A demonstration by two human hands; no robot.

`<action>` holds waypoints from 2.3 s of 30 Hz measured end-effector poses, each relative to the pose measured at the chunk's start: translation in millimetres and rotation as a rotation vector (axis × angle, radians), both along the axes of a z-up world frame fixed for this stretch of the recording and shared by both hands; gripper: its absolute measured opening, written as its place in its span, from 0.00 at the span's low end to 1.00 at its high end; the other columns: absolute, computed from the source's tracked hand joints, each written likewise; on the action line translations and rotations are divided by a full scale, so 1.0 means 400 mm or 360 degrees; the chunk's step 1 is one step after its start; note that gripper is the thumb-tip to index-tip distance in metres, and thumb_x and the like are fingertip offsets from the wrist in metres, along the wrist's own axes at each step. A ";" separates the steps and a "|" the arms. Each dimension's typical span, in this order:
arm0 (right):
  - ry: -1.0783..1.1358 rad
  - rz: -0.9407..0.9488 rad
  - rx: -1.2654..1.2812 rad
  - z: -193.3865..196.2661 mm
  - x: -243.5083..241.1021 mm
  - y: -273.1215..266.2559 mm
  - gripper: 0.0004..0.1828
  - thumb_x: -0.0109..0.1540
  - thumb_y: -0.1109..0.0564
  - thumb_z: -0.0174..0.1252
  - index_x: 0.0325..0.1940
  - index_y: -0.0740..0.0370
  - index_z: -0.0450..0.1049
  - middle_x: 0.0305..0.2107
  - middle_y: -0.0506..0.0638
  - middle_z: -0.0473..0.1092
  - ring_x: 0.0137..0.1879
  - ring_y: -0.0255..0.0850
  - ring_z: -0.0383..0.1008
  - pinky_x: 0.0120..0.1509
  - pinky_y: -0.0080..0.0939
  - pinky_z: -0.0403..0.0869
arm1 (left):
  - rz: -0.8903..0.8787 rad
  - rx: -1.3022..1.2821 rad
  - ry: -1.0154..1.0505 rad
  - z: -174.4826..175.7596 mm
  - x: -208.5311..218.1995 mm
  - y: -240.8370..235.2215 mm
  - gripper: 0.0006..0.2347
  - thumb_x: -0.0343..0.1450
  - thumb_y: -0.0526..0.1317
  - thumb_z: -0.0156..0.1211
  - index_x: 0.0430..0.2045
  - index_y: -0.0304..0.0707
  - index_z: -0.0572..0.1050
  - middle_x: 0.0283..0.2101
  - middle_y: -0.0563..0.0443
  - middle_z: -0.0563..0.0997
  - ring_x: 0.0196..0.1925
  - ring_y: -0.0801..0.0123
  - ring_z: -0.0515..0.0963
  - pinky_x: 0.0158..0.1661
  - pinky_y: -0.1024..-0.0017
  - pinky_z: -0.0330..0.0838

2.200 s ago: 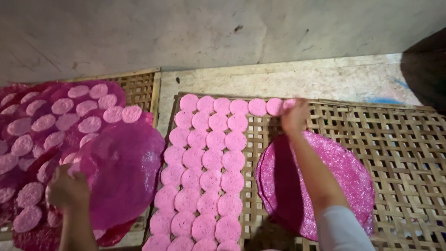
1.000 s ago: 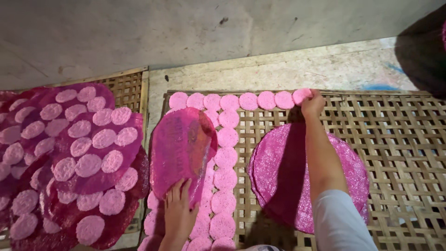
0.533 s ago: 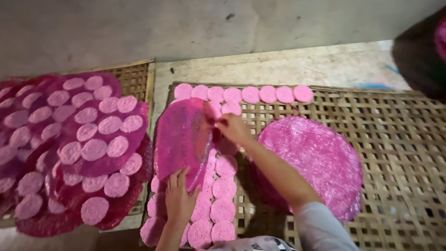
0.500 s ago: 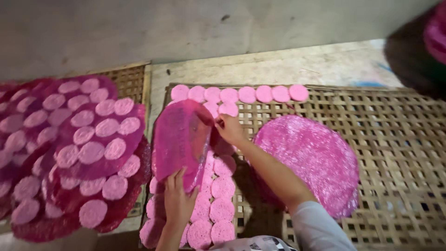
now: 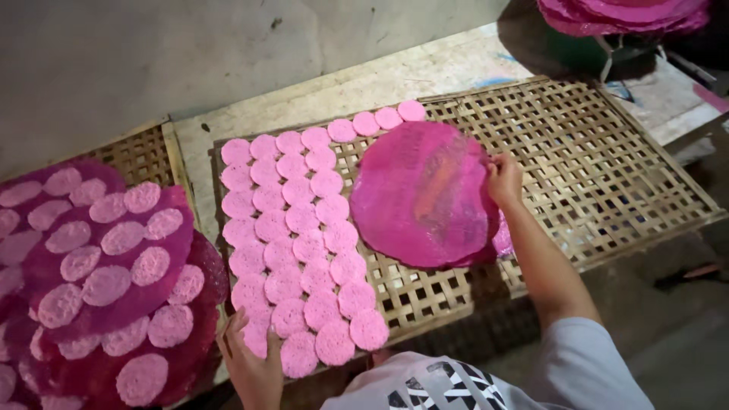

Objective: The person transfers small pink circular items from a large pink sheet onto a woven bamboo tray, arranging them in neat rows. The person also moves a large pink sheet from the tray to a stack on the right.

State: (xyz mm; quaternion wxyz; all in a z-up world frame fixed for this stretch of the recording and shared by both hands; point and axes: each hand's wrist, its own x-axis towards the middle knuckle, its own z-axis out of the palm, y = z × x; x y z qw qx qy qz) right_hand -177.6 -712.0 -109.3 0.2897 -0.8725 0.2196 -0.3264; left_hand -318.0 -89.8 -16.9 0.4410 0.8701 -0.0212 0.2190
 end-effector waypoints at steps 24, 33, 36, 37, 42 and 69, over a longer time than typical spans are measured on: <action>0.0448 0.0115 0.0061 -0.133 -0.070 -0.076 0.42 0.46 0.50 0.80 0.57 0.72 0.69 0.50 0.68 0.73 0.57 0.64 0.73 0.61 0.57 0.73 | 0.0034 -0.0073 -0.0142 -0.037 -0.092 -0.385 0.19 0.66 0.31 0.63 0.51 0.33 0.71 0.52 0.41 0.75 0.51 0.56 0.78 0.53 0.63 0.72; 0.0400 0.0728 0.1034 -0.008 -0.102 -0.325 0.20 0.62 0.63 0.65 0.59 0.67 0.74 0.37 0.50 0.74 0.38 0.41 0.74 0.39 0.44 0.73 | -0.0005 0.0045 -0.0084 0.061 -0.073 -0.620 0.19 0.66 0.33 0.65 0.52 0.37 0.73 0.52 0.43 0.75 0.54 0.53 0.77 0.51 0.60 0.71; 0.0363 0.0590 0.0661 0.076 -0.115 -0.434 0.21 0.63 0.64 0.64 0.61 0.68 0.72 0.40 0.52 0.73 0.40 0.42 0.73 0.42 0.44 0.73 | 0.0222 0.0139 -0.0149 0.027 -0.110 -0.570 0.18 0.66 0.34 0.65 0.51 0.39 0.74 0.51 0.44 0.75 0.54 0.51 0.77 0.51 0.58 0.71; 0.0334 0.0539 0.0578 0.087 -0.114 -0.444 0.21 0.63 0.64 0.64 0.61 0.68 0.72 0.42 0.53 0.72 0.41 0.43 0.73 0.43 0.44 0.73 | 0.0292 0.0124 -0.0146 0.013 -0.121 -0.539 0.19 0.65 0.34 0.64 0.51 0.40 0.73 0.51 0.44 0.75 0.54 0.51 0.77 0.51 0.58 0.72; 0.0092 0.0235 0.0194 0.084 -0.101 -0.375 0.22 0.65 0.65 0.64 0.63 0.69 0.70 0.47 0.56 0.70 0.45 0.44 0.70 0.49 0.43 0.72 | 0.0726 0.0371 0.0017 -0.058 -0.146 -0.353 0.18 0.65 0.36 0.65 0.50 0.43 0.74 0.50 0.44 0.76 0.52 0.49 0.77 0.48 0.53 0.70; 0.0196 0.0333 -0.0211 -0.010 -0.275 0.170 0.22 0.75 0.60 0.63 0.68 0.75 0.66 0.42 0.65 0.73 0.48 0.50 0.78 0.53 0.47 0.79 | 0.0710 0.0215 0.0693 -0.151 0.675 0.323 0.14 0.83 0.47 0.43 0.50 0.42 0.77 0.43 0.46 0.84 0.42 0.58 0.87 0.45 0.59 0.80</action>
